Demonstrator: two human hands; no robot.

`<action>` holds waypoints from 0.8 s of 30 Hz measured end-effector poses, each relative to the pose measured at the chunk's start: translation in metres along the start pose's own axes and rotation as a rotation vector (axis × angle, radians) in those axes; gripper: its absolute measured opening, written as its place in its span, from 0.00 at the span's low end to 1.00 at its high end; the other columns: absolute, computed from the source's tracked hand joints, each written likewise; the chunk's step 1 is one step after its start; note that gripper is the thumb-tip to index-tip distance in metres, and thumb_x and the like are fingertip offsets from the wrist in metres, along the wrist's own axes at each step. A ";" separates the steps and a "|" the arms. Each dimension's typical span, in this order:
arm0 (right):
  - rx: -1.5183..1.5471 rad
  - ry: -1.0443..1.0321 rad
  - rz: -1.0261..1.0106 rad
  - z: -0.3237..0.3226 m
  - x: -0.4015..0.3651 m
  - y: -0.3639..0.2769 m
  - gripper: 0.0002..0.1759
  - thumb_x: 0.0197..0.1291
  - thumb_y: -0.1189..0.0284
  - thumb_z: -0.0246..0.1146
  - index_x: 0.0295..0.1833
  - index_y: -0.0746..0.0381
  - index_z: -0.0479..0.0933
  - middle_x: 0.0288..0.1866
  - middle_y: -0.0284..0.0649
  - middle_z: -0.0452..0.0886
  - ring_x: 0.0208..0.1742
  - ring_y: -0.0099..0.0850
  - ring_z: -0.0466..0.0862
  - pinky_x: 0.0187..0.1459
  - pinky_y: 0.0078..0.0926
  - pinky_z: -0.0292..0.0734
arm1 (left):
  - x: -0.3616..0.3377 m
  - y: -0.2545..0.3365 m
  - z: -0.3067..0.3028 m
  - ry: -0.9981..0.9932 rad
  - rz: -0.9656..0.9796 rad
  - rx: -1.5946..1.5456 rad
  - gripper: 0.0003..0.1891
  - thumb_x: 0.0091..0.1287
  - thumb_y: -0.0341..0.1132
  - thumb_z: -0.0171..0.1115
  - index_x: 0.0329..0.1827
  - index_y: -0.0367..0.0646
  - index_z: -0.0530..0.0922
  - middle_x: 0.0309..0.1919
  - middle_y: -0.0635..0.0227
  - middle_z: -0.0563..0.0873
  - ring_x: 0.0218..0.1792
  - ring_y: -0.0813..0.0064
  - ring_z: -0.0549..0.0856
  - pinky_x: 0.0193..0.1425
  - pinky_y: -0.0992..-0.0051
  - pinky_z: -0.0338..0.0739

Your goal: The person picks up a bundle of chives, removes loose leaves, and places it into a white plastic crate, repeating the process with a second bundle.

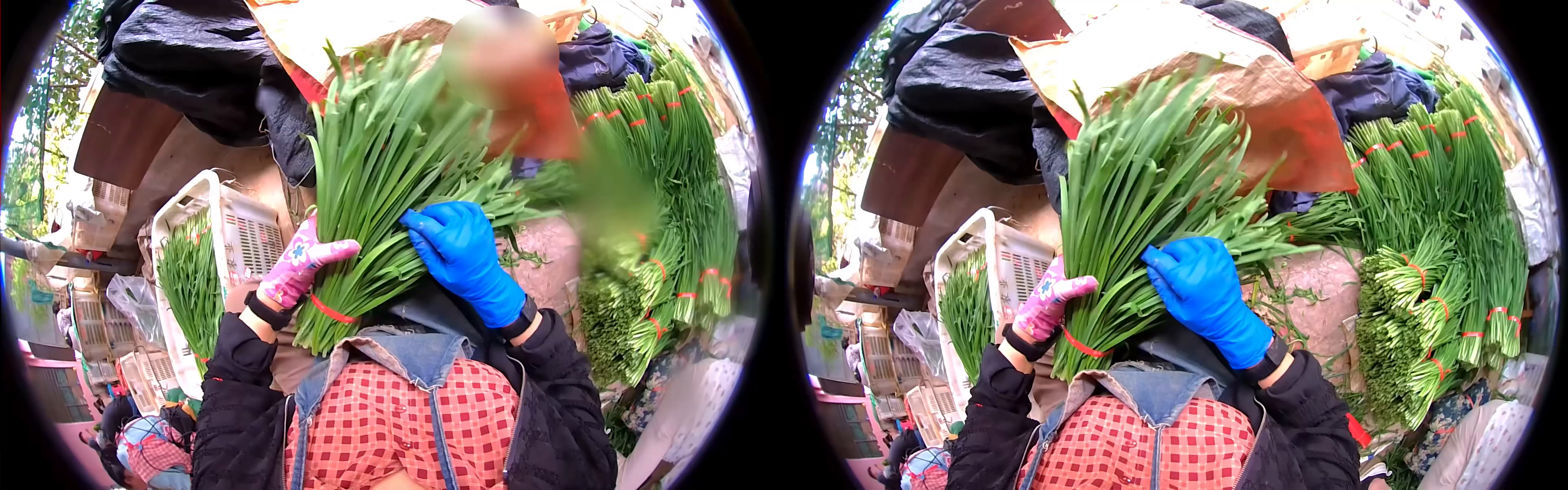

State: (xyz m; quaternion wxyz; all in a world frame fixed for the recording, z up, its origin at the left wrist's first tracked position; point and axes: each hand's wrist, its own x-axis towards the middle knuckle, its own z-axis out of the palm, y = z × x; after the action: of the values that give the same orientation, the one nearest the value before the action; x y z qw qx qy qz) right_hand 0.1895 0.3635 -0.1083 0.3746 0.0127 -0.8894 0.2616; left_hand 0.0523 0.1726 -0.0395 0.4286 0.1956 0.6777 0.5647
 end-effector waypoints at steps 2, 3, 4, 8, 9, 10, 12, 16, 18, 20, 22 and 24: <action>-0.010 -0.035 -0.014 0.003 0.006 0.001 0.12 0.57 0.69 0.65 0.47 0.58 0.79 0.38 0.39 0.78 0.40 0.40 0.78 0.43 0.39 0.72 | 0.005 0.000 0.005 0.005 0.025 0.109 0.31 0.57 0.37 0.73 0.63 0.36 0.71 0.52 0.65 0.82 0.52 0.74 0.81 0.59 0.74 0.75; -0.019 -0.070 -0.031 0.005 0.008 0.001 0.12 0.57 0.68 0.65 0.46 0.58 0.78 0.37 0.39 0.78 0.39 0.40 0.78 0.43 0.39 0.71 | 0.007 -0.001 0.007 0.011 0.052 0.218 0.32 0.56 0.36 0.74 0.63 0.35 0.71 0.52 0.65 0.82 0.52 0.74 0.81 0.59 0.74 0.75; -0.030 -0.020 -0.041 0.007 0.010 0.001 0.10 0.57 0.67 0.65 0.43 0.58 0.79 0.34 0.39 0.78 0.37 0.40 0.78 0.41 0.39 0.71 | 0.011 -0.008 0.005 0.057 0.055 0.240 0.30 0.55 0.33 0.74 0.60 0.35 0.73 0.49 0.65 0.84 0.49 0.75 0.82 0.57 0.74 0.76; 0.026 -0.039 0.082 0.006 -0.004 -0.002 0.10 0.57 0.69 0.66 0.45 0.57 0.82 0.37 0.38 0.80 0.38 0.40 0.79 0.42 0.37 0.72 | 0.014 -0.010 0.001 0.103 -0.057 -0.065 0.23 0.56 0.32 0.72 0.56 0.36 0.78 0.43 0.66 0.86 0.43 0.76 0.84 0.52 0.75 0.79; 0.109 -0.029 0.125 0.007 -0.010 -0.001 0.10 0.58 0.70 0.66 0.45 0.58 0.82 0.37 0.38 0.82 0.38 0.40 0.80 0.42 0.36 0.74 | 0.015 -0.016 -0.003 0.102 -0.057 -0.064 0.23 0.56 0.32 0.72 0.56 0.36 0.78 0.43 0.66 0.86 0.43 0.76 0.84 0.52 0.75 0.79; 0.191 -0.018 0.168 0.008 -0.013 0.000 0.09 0.58 0.71 0.65 0.45 0.59 0.83 0.38 0.39 0.83 0.39 0.40 0.82 0.43 0.35 0.75 | 0.015 -0.021 -0.006 0.119 -0.069 -0.129 0.23 0.57 0.32 0.70 0.56 0.36 0.78 0.44 0.66 0.86 0.43 0.76 0.85 0.51 0.75 0.79; 0.336 -0.018 0.267 0.007 -0.015 0.003 0.09 0.59 0.72 0.65 0.45 0.60 0.83 0.39 0.40 0.84 0.40 0.39 0.83 0.44 0.33 0.77 | 0.011 -0.021 -0.003 0.155 -0.100 -0.210 0.21 0.59 0.32 0.67 0.56 0.36 0.78 0.43 0.67 0.86 0.41 0.76 0.85 0.50 0.76 0.80; 0.715 -0.073 0.567 0.002 -0.010 0.014 0.09 0.66 0.73 0.61 0.46 0.64 0.84 0.40 0.40 0.86 0.43 0.28 0.83 0.48 0.25 0.76 | 0.004 -0.018 0.000 0.191 -0.129 -0.214 0.21 0.58 0.33 0.68 0.55 0.36 0.79 0.42 0.67 0.86 0.41 0.77 0.85 0.50 0.76 0.80; 0.749 -0.088 0.579 0.002 -0.005 0.022 0.09 0.67 0.72 0.61 0.46 0.64 0.84 0.40 0.40 0.86 0.43 0.27 0.83 0.48 0.25 0.76 | 0.003 -0.015 0.004 0.183 -0.084 -0.167 0.21 0.58 0.33 0.68 0.55 0.36 0.79 0.42 0.68 0.86 0.41 0.77 0.85 0.49 0.76 0.80; 0.633 -0.072 0.511 0.001 0.001 0.022 0.08 0.60 0.73 0.65 0.44 0.62 0.83 0.36 0.41 0.84 0.39 0.36 0.84 0.44 0.30 0.77 | 0.003 -0.023 -0.002 0.181 -0.093 -0.185 0.20 0.58 0.33 0.67 0.54 0.36 0.78 0.42 0.67 0.86 0.40 0.77 0.85 0.49 0.76 0.80; 0.347 -0.034 0.326 -0.003 0.009 0.021 0.11 0.57 0.74 0.66 0.47 0.60 0.82 0.38 0.39 0.82 0.40 0.36 0.82 0.46 0.32 0.76 | 0.002 -0.025 -0.001 0.186 -0.094 -0.205 0.20 0.59 0.32 0.67 0.54 0.36 0.78 0.41 0.67 0.86 0.40 0.77 0.85 0.49 0.76 0.80; -0.024 0.044 0.044 -0.001 0.016 0.021 0.23 0.49 0.75 0.67 0.54 0.55 0.77 0.46 0.36 0.79 0.46 0.38 0.78 0.50 0.39 0.73 | 0.001 -0.024 0.003 0.195 -0.097 -0.229 0.20 0.59 0.32 0.67 0.54 0.36 0.78 0.41 0.67 0.86 0.40 0.77 0.85 0.49 0.76 0.80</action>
State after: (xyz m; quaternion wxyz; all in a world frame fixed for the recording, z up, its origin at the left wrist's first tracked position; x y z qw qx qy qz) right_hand 0.1739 0.3850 -0.1062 0.3884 -0.0171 -0.8840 0.2596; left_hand 0.0589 0.1685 -0.0625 0.4071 0.0566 0.6560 0.6330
